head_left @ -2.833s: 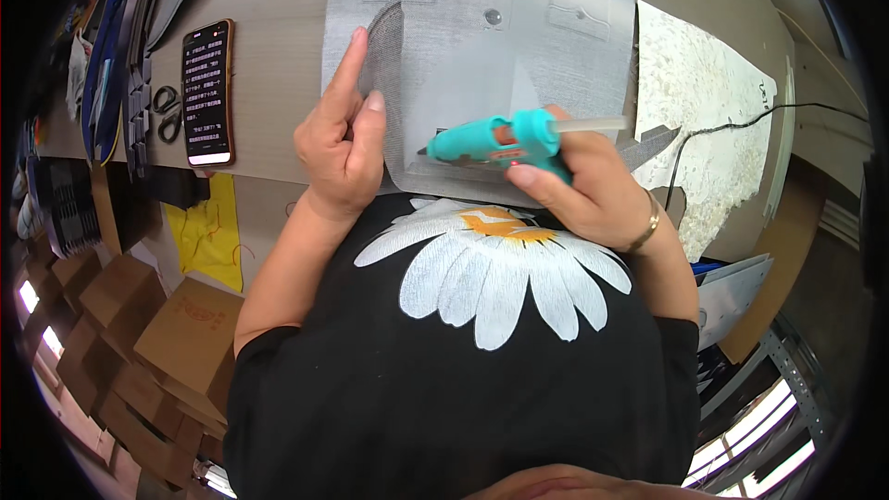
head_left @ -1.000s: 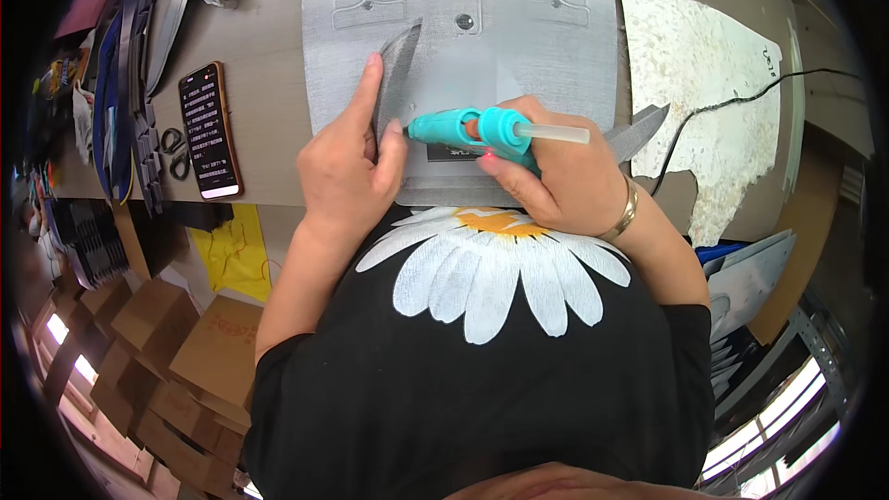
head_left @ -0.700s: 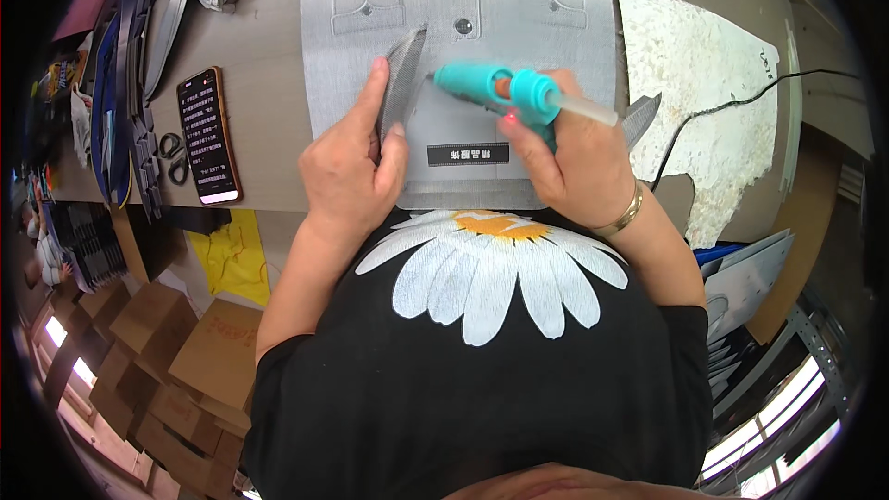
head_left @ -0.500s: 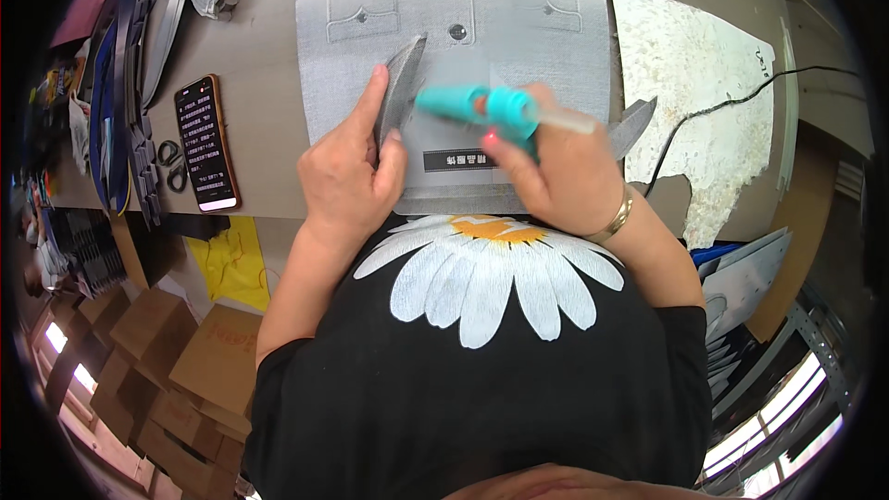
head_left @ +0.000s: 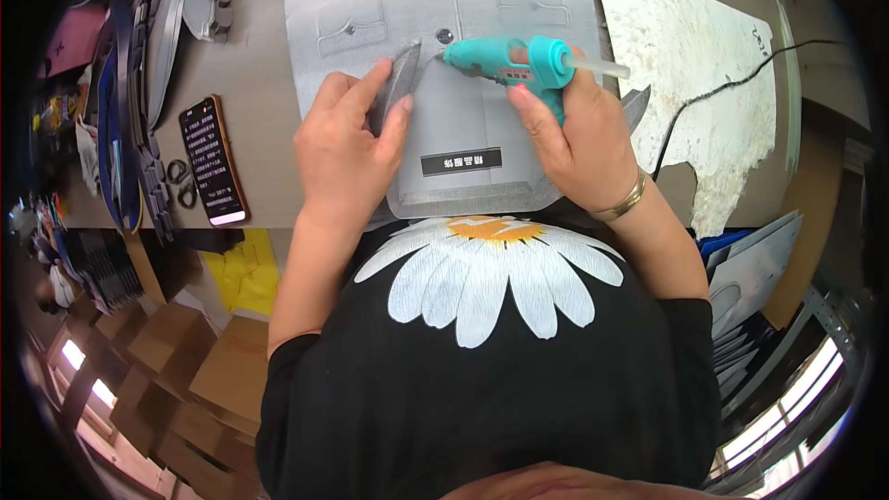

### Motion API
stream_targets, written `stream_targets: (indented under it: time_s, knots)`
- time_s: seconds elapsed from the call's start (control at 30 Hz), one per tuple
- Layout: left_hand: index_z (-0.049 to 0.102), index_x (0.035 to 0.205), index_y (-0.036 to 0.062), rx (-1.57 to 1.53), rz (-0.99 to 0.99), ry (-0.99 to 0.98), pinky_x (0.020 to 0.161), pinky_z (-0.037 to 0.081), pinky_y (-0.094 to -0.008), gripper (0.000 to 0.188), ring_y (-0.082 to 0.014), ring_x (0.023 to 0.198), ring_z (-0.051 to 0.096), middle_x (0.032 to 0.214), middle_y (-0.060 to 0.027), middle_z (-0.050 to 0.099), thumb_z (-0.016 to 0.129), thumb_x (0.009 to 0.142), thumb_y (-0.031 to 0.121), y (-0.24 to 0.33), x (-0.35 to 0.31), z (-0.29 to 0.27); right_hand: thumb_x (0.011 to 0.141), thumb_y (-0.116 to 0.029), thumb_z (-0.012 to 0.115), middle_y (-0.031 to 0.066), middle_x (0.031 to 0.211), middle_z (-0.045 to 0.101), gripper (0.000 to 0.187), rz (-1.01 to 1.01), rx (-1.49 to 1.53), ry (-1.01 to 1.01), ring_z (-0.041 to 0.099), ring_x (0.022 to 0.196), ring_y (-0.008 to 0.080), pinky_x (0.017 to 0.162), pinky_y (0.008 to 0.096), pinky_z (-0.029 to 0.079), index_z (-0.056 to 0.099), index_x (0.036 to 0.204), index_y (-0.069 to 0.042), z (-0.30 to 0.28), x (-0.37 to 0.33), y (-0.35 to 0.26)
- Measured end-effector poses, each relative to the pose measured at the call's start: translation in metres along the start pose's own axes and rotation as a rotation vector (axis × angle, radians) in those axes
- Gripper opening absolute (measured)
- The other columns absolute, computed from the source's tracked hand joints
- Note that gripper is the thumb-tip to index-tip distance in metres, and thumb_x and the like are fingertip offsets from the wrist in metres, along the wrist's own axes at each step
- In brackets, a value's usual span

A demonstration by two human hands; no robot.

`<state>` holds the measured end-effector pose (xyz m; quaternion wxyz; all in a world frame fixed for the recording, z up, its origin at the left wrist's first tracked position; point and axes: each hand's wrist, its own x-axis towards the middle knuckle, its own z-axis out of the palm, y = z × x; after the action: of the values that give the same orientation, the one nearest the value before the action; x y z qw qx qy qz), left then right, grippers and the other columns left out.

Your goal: The person uses a hot glue gun to attach a grey fabric strip to the bottom edge of a grey shirt-like garment. They then attach two smaller fabric pieces to the collar area of the garment. The process is repeated for a second garment.

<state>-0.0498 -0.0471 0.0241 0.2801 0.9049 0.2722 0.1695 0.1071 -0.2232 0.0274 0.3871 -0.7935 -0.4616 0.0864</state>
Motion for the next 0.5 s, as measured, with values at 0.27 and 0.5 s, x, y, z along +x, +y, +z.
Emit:
stream_targets:
  time_s: [0.27,0.5]
  knots:
    - [0.074,0.116,0.0028,-0.209,-0.060,-0.024,0.054,0.040,-0.0240,0.029,-0.0085,0.061,0.049,0.076,-0.0035,0.056,0.072,0.086,0.004,-0.007,0.003,0.003,0.099,-0.031,0.060,0.0210,0.076,0.065,0.042,0.146,0.390,0.012,0.066,0.072,0.0400,0.065,0.0439,0.051,0.051,0.115,0.007,0.001,0.006,-0.001]
    - [0.073,0.117,0.0031,-0.250,-0.043,-0.018,0.060,0.040,-0.0252,0.028,-0.0104,0.067,0.050,0.076,-0.0030,0.055,0.071,0.089,0.004,-0.011,0.001,0.004,0.098,-0.030,0.059,0.0226,0.079,0.066,0.039,0.125,0.400,-0.113,0.066,0.075,0.0411,0.068,0.0453,0.051,0.051,0.114,0.005,0.001,0.009,-0.001]
